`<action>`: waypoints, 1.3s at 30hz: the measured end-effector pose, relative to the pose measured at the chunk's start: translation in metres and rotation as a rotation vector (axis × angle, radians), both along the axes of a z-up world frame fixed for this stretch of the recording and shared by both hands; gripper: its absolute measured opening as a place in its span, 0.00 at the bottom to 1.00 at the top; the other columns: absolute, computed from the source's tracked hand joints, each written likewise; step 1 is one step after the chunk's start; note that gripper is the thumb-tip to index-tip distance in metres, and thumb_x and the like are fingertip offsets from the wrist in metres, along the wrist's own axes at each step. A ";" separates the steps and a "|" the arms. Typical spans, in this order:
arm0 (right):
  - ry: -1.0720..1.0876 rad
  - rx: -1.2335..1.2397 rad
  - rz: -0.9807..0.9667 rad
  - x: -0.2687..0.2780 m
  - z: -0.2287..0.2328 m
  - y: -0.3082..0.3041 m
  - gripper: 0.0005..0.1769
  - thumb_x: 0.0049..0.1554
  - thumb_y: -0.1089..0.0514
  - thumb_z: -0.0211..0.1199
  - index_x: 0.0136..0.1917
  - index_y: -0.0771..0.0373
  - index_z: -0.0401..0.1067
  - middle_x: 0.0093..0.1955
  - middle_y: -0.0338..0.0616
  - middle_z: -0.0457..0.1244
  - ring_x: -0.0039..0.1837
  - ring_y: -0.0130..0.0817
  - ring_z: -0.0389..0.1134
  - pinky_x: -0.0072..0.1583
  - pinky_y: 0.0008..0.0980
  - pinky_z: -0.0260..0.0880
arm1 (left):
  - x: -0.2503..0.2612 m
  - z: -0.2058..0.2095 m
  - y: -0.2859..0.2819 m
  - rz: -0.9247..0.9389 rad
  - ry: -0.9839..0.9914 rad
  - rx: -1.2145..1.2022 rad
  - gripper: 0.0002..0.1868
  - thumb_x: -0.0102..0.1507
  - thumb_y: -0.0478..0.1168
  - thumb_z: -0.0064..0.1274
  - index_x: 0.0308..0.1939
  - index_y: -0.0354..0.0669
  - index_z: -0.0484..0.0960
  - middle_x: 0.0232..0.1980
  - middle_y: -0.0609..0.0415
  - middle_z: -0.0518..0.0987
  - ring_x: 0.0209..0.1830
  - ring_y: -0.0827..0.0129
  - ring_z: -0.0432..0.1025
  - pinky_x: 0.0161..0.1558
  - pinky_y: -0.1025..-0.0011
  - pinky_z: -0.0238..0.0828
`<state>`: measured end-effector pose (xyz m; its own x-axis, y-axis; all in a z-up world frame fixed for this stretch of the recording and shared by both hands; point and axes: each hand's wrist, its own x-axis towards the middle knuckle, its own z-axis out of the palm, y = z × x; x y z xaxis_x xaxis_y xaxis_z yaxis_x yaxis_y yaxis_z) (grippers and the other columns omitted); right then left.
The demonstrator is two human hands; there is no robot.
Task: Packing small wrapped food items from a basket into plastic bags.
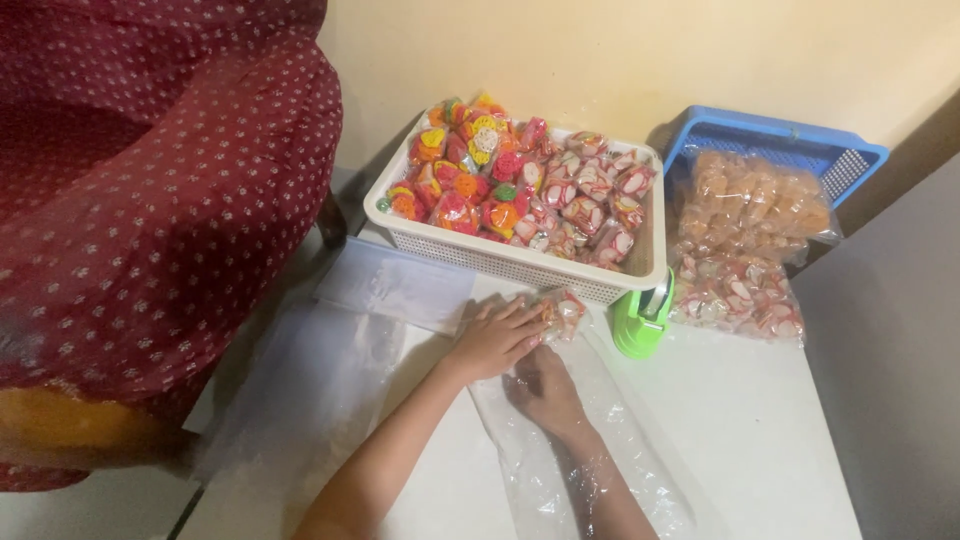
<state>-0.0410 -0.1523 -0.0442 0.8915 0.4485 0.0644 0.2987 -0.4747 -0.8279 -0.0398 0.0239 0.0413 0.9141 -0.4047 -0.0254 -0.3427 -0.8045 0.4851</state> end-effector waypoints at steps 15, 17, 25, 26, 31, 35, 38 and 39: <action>-0.374 0.150 0.105 -0.027 0.056 0.042 0.27 0.48 0.68 0.61 0.62 0.70 0.69 0.54 0.60 0.66 0.58 0.60 0.69 0.59 0.55 0.73 | 0.006 -0.031 0.000 -0.027 -0.108 0.105 0.29 0.75 0.56 0.20 0.77 0.62 0.65 0.84 0.65 0.53 0.85 0.57 0.42 0.77 0.37 0.34; -0.378 0.072 0.066 -0.025 0.044 0.044 0.28 0.49 0.65 0.64 0.65 0.67 0.70 0.58 0.57 0.67 0.62 0.57 0.69 0.63 0.52 0.70 | 0.006 -0.034 0.000 -0.017 -0.107 0.107 0.29 0.76 0.57 0.18 0.78 0.66 0.62 0.84 0.65 0.54 0.85 0.58 0.41 0.77 0.37 0.33; -0.451 -0.002 0.059 -0.017 -0.009 0.036 0.27 0.51 0.60 0.65 0.65 0.64 0.73 0.59 0.53 0.69 0.61 0.54 0.70 0.63 0.50 0.70 | 0.005 -0.035 -0.003 -0.010 -0.098 0.089 0.30 0.75 0.58 0.15 0.78 0.66 0.62 0.84 0.66 0.54 0.85 0.59 0.42 0.77 0.36 0.31; -0.501 -0.069 0.054 -0.016 -0.011 0.039 0.26 0.51 0.59 0.65 0.64 0.63 0.73 0.58 0.52 0.69 0.60 0.53 0.70 0.62 0.51 0.71 | 0.004 -0.034 -0.004 -0.005 -0.116 0.086 0.29 0.76 0.57 0.18 0.77 0.63 0.64 0.84 0.65 0.54 0.85 0.58 0.43 0.76 0.35 0.32; -0.324 0.012 -0.023 -0.019 -0.003 0.027 0.19 0.53 0.59 0.64 0.58 0.61 0.76 0.55 0.53 0.69 0.60 0.54 0.71 0.58 0.51 0.75 | 0.011 -0.044 -0.005 0.018 -0.099 0.050 0.29 0.76 0.57 0.18 0.78 0.64 0.62 0.84 0.66 0.55 0.85 0.57 0.43 0.76 0.33 0.29; -0.027 0.263 -0.389 0.000 -0.012 -0.011 0.12 0.59 0.61 0.56 0.57 0.58 0.72 0.54 0.47 0.68 0.57 0.46 0.72 0.60 0.42 0.75 | 0.024 -0.031 -0.011 0.060 -0.119 0.008 0.31 0.75 0.61 0.17 0.74 0.63 0.69 0.80 0.64 0.62 0.83 0.59 0.48 0.76 0.34 0.26; -0.067 0.173 -0.445 0.003 0.012 -0.010 0.16 0.57 0.60 0.63 0.58 0.63 0.68 0.56 0.57 0.66 0.63 0.57 0.70 0.62 0.52 0.74 | 0.041 -0.016 -0.024 -0.012 -0.156 0.056 0.29 0.76 0.58 0.20 0.74 0.60 0.69 0.82 0.61 0.60 0.85 0.57 0.44 0.77 0.35 0.32; -0.069 0.172 -0.446 0.009 0.005 -0.011 0.16 0.57 0.60 0.63 0.58 0.63 0.68 0.56 0.57 0.66 0.63 0.57 0.70 0.62 0.52 0.74 | 0.043 -0.013 -0.028 -0.013 -0.158 0.055 0.29 0.76 0.58 0.20 0.74 0.60 0.69 0.82 0.61 0.60 0.85 0.57 0.44 0.77 0.35 0.32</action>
